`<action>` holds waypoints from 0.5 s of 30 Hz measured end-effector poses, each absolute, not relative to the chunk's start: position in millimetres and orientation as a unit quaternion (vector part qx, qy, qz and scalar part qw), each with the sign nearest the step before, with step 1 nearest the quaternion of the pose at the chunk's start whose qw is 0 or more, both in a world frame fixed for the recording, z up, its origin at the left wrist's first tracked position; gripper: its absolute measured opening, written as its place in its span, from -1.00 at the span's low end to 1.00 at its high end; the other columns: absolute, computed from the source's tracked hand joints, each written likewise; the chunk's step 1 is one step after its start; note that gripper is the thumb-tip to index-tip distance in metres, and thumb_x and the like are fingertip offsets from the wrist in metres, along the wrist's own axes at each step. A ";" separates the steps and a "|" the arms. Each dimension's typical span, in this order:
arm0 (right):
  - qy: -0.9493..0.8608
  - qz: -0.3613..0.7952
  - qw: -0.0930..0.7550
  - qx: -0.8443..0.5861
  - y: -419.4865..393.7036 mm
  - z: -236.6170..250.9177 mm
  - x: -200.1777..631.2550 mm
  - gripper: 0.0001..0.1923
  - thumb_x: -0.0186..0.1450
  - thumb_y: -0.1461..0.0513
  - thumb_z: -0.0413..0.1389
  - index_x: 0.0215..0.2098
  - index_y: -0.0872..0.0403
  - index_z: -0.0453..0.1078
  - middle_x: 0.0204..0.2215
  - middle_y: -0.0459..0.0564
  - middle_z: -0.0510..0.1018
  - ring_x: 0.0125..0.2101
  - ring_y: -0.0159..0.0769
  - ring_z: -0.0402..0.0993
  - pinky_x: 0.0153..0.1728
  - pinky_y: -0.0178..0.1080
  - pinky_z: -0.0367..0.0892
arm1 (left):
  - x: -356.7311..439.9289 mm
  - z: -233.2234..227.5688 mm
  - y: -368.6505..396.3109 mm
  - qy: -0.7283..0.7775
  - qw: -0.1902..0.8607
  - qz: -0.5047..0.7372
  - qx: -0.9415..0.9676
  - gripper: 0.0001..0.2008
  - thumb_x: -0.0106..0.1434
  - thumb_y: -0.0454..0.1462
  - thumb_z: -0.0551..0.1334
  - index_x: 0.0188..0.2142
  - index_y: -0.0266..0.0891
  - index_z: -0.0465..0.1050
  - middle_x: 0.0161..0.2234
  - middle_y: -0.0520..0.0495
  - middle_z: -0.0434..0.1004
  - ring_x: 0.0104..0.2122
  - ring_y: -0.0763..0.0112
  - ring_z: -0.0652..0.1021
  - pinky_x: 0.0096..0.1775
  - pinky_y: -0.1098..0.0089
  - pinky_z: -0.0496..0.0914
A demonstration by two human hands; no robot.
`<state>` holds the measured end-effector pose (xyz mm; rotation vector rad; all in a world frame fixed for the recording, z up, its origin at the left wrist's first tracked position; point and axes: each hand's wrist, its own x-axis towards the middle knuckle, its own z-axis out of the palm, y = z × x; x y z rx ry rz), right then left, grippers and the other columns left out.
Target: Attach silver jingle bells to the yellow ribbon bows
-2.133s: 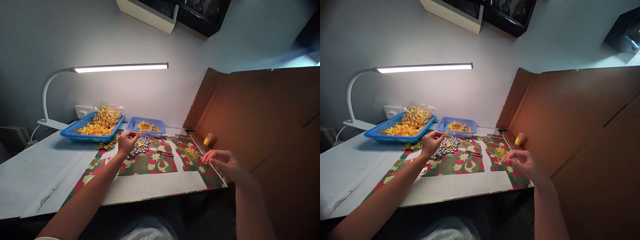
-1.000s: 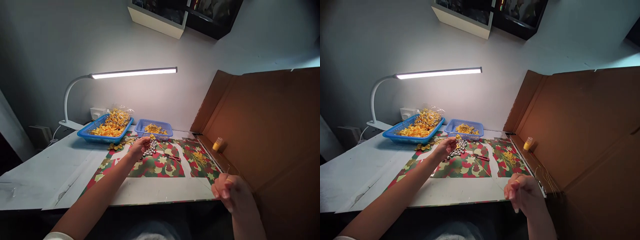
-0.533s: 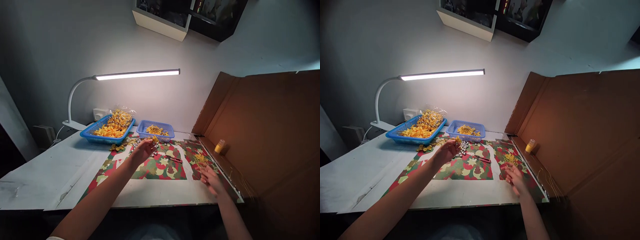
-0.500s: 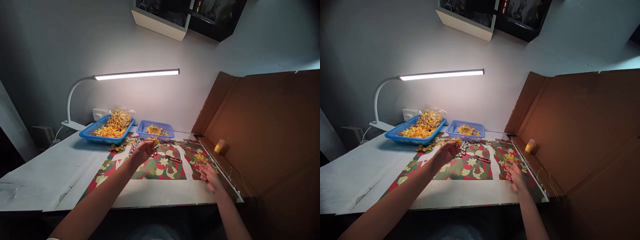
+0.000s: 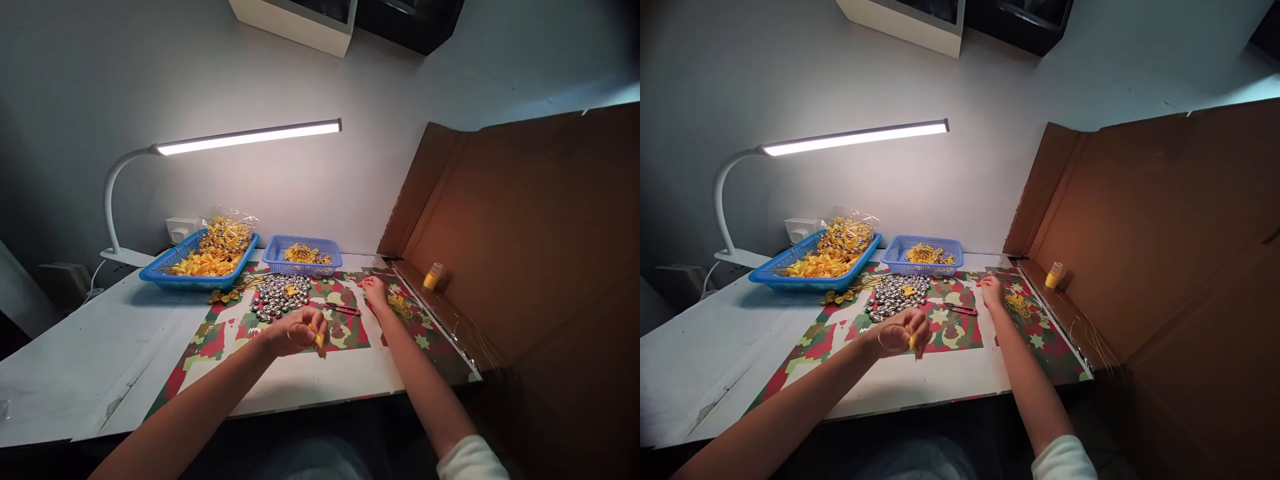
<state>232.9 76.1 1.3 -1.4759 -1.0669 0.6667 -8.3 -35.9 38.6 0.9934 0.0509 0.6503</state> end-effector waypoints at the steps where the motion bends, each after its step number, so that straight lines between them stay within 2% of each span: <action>1: -0.442 0.287 0.570 -0.631 80.5 -2.6 230.4 -0.92 -0.02 0.21 0.10 -0.58 0.05 0.28 -0.55 -0.02 0.59 -0.44 -0.25 0.48 -0.41 -0.30 0.26 | -4.2 34.1 -38.8 0.028 0.833 0.273 0.481 -0.65 -0.17 -0.27 0.46 -0.63 -0.28 0.26 -0.64 0.05 0.35 -0.59 0.43 0.47 -0.54 0.43 0.37; 3: -0.419 0.297 0.581 -0.631 86.0 -8.8 226.1 -0.91 -0.04 0.22 0.10 -0.60 0.05 0.26 -0.57 -0.02 0.57 -0.45 -0.27 0.47 -0.43 -0.31 0.25 | 3.0 27.3 -44.2 0.035 0.838 0.227 0.495 -0.65 -0.18 -0.25 0.47 -0.64 -0.28 0.27 -0.64 0.04 0.37 -0.58 0.42 0.48 -0.51 0.42 0.35; 5: -0.399 0.308 0.597 -0.623 87.5 -11.9 224.2 -0.90 -0.03 0.21 0.10 -0.61 0.05 0.26 -0.57 -0.03 0.57 -0.47 -0.30 0.46 -0.45 -0.34 0.24 | 7.8 24.4 -46.9 0.036 0.843 0.236 0.482 -0.65 -0.20 -0.26 0.47 -0.65 -0.28 0.27 -0.65 0.04 0.36 -0.60 0.47 0.45 -0.52 0.45 0.31; 9: -0.368 0.336 0.632 -0.594 82.4 -7.8 229.1 -0.86 -0.03 0.16 0.13 -0.55 0.05 0.30 -0.48 -0.02 0.60 -0.54 -0.37 0.39 -0.58 -0.36 0.16 | 9.1 28.5 -38.9 0.099 0.827 0.399 0.384 -0.70 -0.22 -0.35 0.43 -0.63 -0.28 0.27 -0.61 0.07 0.37 -0.56 0.53 0.42 -0.49 0.50 0.30; 12: -0.352 0.383 0.641 -0.564 74.5 0.2 231.9 -0.80 -0.04 0.12 0.17 -0.49 0.05 0.35 -0.39 -0.02 0.62 -0.72 -0.51 0.15 -0.70 -0.36 -0.02 | 6.2 31.8 -25.0 0.210 0.774 0.512 0.307 -0.80 -0.17 -0.42 0.36 -0.58 -0.29 0.33 -0.56 0.03 0.43 -0.54 0.55 0.43 -0.45 0.50 0.33; 15: -0.353 0.439 0.638 -0.525 62.4 7.9 222.9 -0.76 -0.08 0.12 0.23 -0.48 0.06 0.38 -0.36 -0.01 0.62 -0.76 -0.61 -0.04 -0.74 -0.39 -0.12 | 3.7 30.2 -13.7 0.283 0.729 0.559 0.276 -0.86 -0.14 -0.42 0.33 -0.56 -0.30 0.38 -0.59 0.02 0.44 -0.57 0.55 0.41 -0.47 0.49 0.33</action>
